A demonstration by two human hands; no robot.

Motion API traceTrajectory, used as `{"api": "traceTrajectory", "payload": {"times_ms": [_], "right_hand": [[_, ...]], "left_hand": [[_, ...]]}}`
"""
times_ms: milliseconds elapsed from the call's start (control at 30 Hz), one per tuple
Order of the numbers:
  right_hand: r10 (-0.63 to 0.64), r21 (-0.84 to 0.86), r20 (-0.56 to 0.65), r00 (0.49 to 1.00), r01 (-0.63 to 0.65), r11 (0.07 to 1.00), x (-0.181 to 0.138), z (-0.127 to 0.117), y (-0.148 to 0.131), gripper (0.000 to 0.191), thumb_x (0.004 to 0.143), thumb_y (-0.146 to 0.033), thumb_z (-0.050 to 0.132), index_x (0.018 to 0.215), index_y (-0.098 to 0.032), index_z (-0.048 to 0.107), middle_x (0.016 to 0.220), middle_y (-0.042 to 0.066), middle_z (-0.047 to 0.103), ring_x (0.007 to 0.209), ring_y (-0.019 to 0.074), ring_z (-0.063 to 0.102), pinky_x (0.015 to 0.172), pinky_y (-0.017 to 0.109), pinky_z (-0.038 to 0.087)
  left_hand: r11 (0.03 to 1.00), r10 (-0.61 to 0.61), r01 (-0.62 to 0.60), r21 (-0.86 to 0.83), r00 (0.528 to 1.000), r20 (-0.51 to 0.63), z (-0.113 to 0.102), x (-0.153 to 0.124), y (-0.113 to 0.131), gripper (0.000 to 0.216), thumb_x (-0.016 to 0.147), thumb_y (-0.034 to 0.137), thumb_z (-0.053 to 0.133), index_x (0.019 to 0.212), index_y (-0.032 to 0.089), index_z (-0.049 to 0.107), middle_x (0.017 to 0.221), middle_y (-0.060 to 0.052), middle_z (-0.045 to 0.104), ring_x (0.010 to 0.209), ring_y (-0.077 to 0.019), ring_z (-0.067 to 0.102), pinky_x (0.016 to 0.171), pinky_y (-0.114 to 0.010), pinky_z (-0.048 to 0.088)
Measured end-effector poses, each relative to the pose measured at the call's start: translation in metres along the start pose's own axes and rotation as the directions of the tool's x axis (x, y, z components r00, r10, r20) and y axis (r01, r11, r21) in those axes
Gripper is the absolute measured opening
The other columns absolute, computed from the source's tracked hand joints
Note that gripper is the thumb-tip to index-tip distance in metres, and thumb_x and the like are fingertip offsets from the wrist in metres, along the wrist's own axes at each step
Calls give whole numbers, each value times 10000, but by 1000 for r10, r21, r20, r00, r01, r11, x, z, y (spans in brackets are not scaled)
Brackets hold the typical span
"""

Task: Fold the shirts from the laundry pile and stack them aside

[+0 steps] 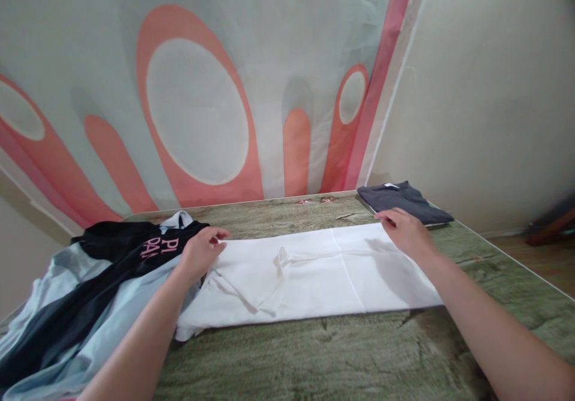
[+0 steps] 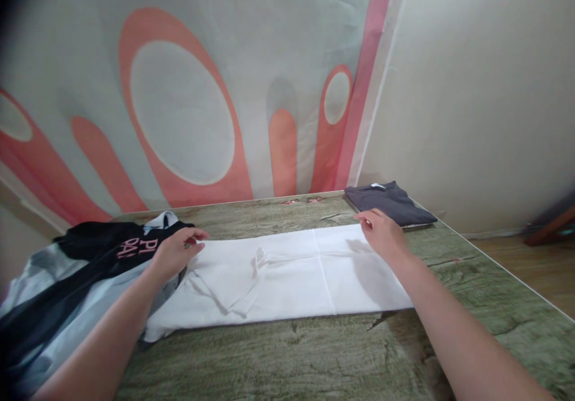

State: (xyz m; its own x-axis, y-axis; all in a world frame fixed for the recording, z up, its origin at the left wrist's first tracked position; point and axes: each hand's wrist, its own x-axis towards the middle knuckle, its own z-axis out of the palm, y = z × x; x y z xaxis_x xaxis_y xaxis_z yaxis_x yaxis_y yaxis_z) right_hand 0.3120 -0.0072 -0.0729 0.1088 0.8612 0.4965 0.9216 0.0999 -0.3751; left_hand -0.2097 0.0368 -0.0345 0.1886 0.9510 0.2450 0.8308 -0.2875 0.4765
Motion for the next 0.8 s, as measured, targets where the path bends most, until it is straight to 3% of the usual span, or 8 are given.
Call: {"api": "traceTrajectory", "payload": {"times_ms": [100, 167, 267, 367, 433, 533, 667, 800], "right_hand": [[-298, 192, 8, 955, 291, 937, -4, -9, -74, 284, 855, -129, 451, 985, -228, 684, 1007, 42, 679, 953, 187, 610, 856, 316, 467], [-500, 319, 45, 865, 462, 828, -13, -3, -125, 359, 838, -57, 417, 1046, -221, 660, 1067, 46, 671, 1052, 181, 580, 929, 328, 446], [-727, 351, 151, 670, 651, 673, -30, 20, -187, 455, 833, -2, 394, 1171, -218, 609, 1233, 51, 619, 1221, 189, 477, 1009, 363, 377], [-781, 286, 260, 567, 728, 624, -40, 45, -217, 402, 865, -57, 449, 1223, -195, 571, 1298, 92, 571, 1255, 225, 428, 1010, 409, 325], [-759, 237, 330, 561, 730, 642, -43, 56, -224, 303, 888, -100, 466, 1147, -182, 600, 1157, 108, 628, 1130, 226, 496, 939, 397, 340], [-711, 184, 352, 609, 700, 690, -45, 64, -224, 190, 913, -157, 479, 1028, -182, 628, 951, 86, 646, 971, 214, 518, 853, 370, 332], [-697, 209, 286, 657, 667, 715, -50, 68, -221, 165, 931, -259, 510, 1019, -192, 631, 951, 71, 632, 961, 208, 498, 832, 357, 315], [-704, 261, 208, 679, 655, 709, -52, 74, -221, 150, 935, -271, 518, 955, -200, 649, 919, 55, 641, 942, 197, 506, 838, 357, 323]], "left_hand": [[988, 113, -69, -141, 938, 328, -6, -6, 21, 275, 754, 280, 532, 979, 202, 671, 950, -17, 680, 862, -191, 603, 751, -259, 455], [983, 160, -93, -161, 864, 477, -10, -11, 29, 325, 717, 233, 540, 1013, 210, 672, 978, -8, 674, 900, -196, 592, 765, -252, 443], [978, 207, -138, -159, 762, 614, -16, -17, 30, 432, 669, 200, 561, 1090, 217, 656, 1033, -10, 649, 952, -212, 576, 816, -261, 432], [961, 277, -189, -203, 686, 673, -18, -20, 25, 512, 636, 166, 579, 1141, 229, 633, 1152, -16, 603, 1060, -225, 539, 904, -269, 406], [960, 281, -197, -201, 688, 669, -16, -20, 20, 550, 613, 135, 579, 1152, 235, 629, 1167, -17, 586, 1077, -220, 528, 916, -264, 399], [962, 272, -206, -177, 718, 641, -10, -17, 13, 495, 622, 139, 596, 1105, 226, 658, 1087, -19, 603, 995, -202, 557, 863, -248, 418], [957, 290, -232, -173, 774, 563, -5, -15, 13, 219, 764, 228, 572, 927, 193, 714, 942, -26, 644, 876, -177, 592, 813, -238, 426], [947, 315, -234, -222, 813, 490, -12, -17, 27, 201, 825, 329, 585, 878, 185, 715, 938, -32, 674, 882, -174, 601, 814, -234, 421]]}}
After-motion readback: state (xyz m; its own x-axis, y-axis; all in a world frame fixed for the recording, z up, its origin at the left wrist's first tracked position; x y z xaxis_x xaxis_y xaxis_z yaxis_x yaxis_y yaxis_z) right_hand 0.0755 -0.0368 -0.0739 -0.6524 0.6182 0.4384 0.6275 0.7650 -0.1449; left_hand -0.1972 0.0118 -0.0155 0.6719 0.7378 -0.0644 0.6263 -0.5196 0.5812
